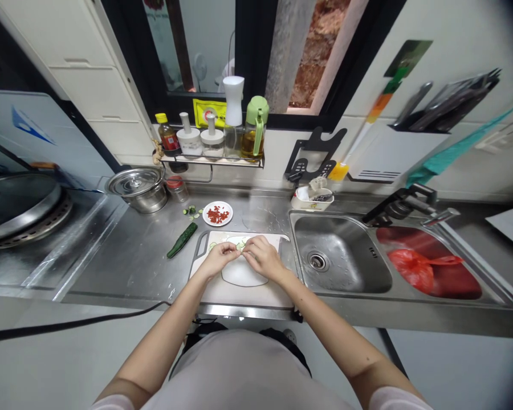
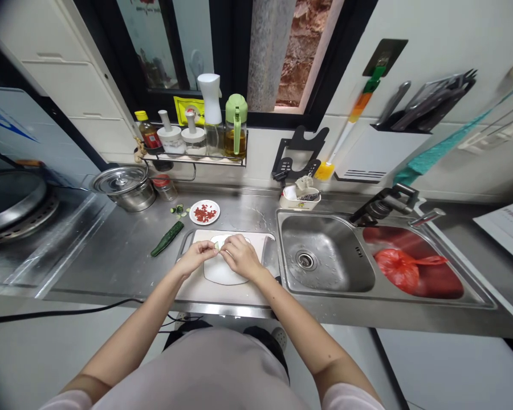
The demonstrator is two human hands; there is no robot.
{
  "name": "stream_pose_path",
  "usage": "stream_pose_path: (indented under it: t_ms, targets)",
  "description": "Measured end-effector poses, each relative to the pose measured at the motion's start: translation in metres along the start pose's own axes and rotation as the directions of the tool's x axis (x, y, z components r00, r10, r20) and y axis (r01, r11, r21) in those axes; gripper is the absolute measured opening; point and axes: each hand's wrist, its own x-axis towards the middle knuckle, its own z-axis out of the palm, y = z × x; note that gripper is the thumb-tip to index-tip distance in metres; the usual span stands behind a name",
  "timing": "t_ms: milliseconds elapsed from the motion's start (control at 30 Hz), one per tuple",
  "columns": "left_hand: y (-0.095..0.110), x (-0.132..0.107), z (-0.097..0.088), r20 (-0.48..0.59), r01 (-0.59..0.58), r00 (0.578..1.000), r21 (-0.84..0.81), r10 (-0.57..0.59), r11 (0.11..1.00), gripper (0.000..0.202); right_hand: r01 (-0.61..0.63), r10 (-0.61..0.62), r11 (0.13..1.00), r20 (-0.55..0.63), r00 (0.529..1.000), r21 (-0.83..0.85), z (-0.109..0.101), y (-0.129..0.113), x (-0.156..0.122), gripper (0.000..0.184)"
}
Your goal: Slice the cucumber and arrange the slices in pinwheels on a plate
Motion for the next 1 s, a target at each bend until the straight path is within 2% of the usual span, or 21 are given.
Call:
stream_pose_path:
  t_ms: [200,500,767,900,1000]
  targets:
    - [0.001,0.004,0.000,0.003,-0.059,0.998,0.121,0.059,0.991,0.028,-0.166,0.161,0.965,0.043,0.986,0.201,-0.003,-0.001,0.004,0.009]
    - [-0.003,0.005,0.005,0.037,-0.058,0.998,0.097,0.055,0.994,0.026,-0.290,0.272,0.878,0.101,0.957,0.382,0.003,0.004,0.005,0.013]
    - [-0.016,0.007,0.006,0.061,-0.014,0.998,0.118,0.006,0.993,0.028,-0.369,0.310,0.843,0.208,0.928,0.391,0.008,0.010,-0.003,0.014]
    - [-0.034,0.010,0.004,0.109,0.045,0.992,0.160,-0.063,0.986,0.028,-0.431,0.347,0.850,0.292,0.891,0.304,0.015,0.012,-0.014,0.013]
    - [-0.047,0.008,0.004,0.096,0.092,0.988,0.275,-0.123,0.957,0.025,-0.486,0.398,0.850,0.356,0.845,0.204,0.023,0.011,-0.024,0.013]
